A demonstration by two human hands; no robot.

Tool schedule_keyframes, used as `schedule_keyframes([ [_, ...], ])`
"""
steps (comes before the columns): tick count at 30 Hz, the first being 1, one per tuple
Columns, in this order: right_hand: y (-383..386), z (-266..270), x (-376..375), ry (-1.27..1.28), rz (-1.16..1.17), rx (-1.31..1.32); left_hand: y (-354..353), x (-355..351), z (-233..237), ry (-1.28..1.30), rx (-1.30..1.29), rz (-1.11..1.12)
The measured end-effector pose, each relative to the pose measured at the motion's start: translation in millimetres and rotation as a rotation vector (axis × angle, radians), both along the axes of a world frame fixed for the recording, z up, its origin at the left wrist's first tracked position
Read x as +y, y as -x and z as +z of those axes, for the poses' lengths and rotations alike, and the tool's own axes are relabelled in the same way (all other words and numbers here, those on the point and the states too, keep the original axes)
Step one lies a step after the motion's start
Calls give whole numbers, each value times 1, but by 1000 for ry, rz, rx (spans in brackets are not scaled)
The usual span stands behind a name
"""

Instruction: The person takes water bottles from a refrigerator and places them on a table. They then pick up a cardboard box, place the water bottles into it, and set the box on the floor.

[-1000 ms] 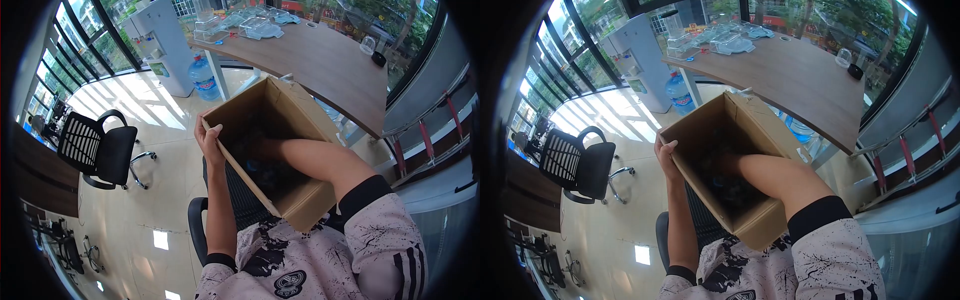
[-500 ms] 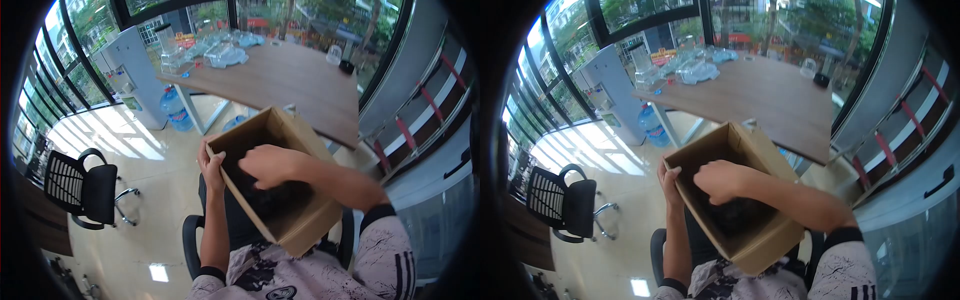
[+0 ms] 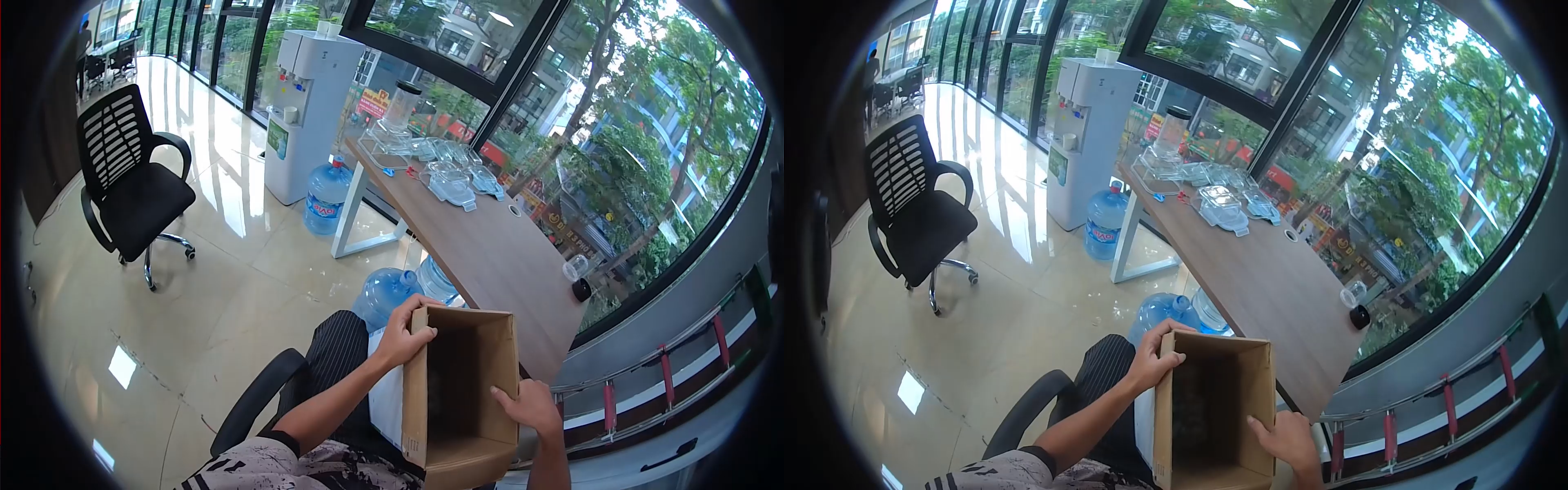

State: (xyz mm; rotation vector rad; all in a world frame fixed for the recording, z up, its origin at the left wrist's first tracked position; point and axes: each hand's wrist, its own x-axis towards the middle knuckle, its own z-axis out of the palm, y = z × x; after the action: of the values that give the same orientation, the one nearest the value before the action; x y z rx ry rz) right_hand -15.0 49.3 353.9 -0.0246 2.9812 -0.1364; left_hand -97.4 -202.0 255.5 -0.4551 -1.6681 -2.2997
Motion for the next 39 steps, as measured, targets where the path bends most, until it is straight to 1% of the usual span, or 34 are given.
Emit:
schedule_keyframes([
  [2,10,-4,7,-75,145,-51,-1,-4,-1,-22,13,27],
  [3,15,-3,8,-78,155,-41,-1,-7,-4,-24,23,38],
  [5,28,0,6,-85,213,-191,0,-15,-10,-28,11,34],
  [6,33,-1,2,-91,235,-176,-2,-20,-8,-30,26,57],
  [8,41,-6,-8,-45,319,-105,-8,-30,-8,-132,48,329],
  [10,54,-1,-24,-52,359,-99,-11,-49,-31,-165,41,340],
  [12,68,-1,-40,-54,407,-97,-22,-66,-59,-332,27,417],
  [13,78,-2,-46,15,369,-128,-30,-77,-77,-148,-4,457],
  [14,89,-2,-52,81,335,-159,-42,-79,-92,-149,-2,495],
  [16,117,-3,-65,98,391,-185,-70,-85,-111,-405,-201,503],
  [17,127,-5,-73,116,402,-213,-82,-87,-121,-410,-197,542],
  [19,144,-5,-98,149,439,-231,-104,-89,-141,-391,-389,552],
  [20,153,-4,-109,182,442,-239,-111,-88,-151,-397,-384,576],
  [21,165,-5,-120,180,468,-236,-114,-88,-162,-368,-437,615],
  [22,179,-7,-132,183,406,-309,-113,-89,-170,-344,-490,657],
  [23,190,-7,-144,176,351,-389,-113,-89,-178,-362,-489,692],
  [24,196,-5,-156,155,400,-408,-116,-92,-187,-295,-486,711],
  [25,201,-2,-170,256,382,-434,-125,-95,-193,-227,-493,742],
  [26,208,0,-186,355,367,-468,-129,-99,-188,-233,-497,797],
  [28,233,-8,-210,421,418,-447,-138,-106,-197,-197,-478,890],
  [31,265,-16,-247,438,467,-387,-151,-111,-212,-273,-449,948],
  [32,275,-19,-259,422,494,-367,-156,-110,-210,-221,-457,994],
  [34,289,-35,-283,480,477,-344,-171,-109,-192,-110,-506,1036],
  [37,307,-70,-310,412,581,-388,-181,-108,-194,-128,-506,1069],
  [38,313,-94,-316,407,602,-426,-183,-109,-195,-123,-516,1084],
  [39,320,-118,-323,452,561,-427,-185,-107,-197,-120,-507,1095],
])
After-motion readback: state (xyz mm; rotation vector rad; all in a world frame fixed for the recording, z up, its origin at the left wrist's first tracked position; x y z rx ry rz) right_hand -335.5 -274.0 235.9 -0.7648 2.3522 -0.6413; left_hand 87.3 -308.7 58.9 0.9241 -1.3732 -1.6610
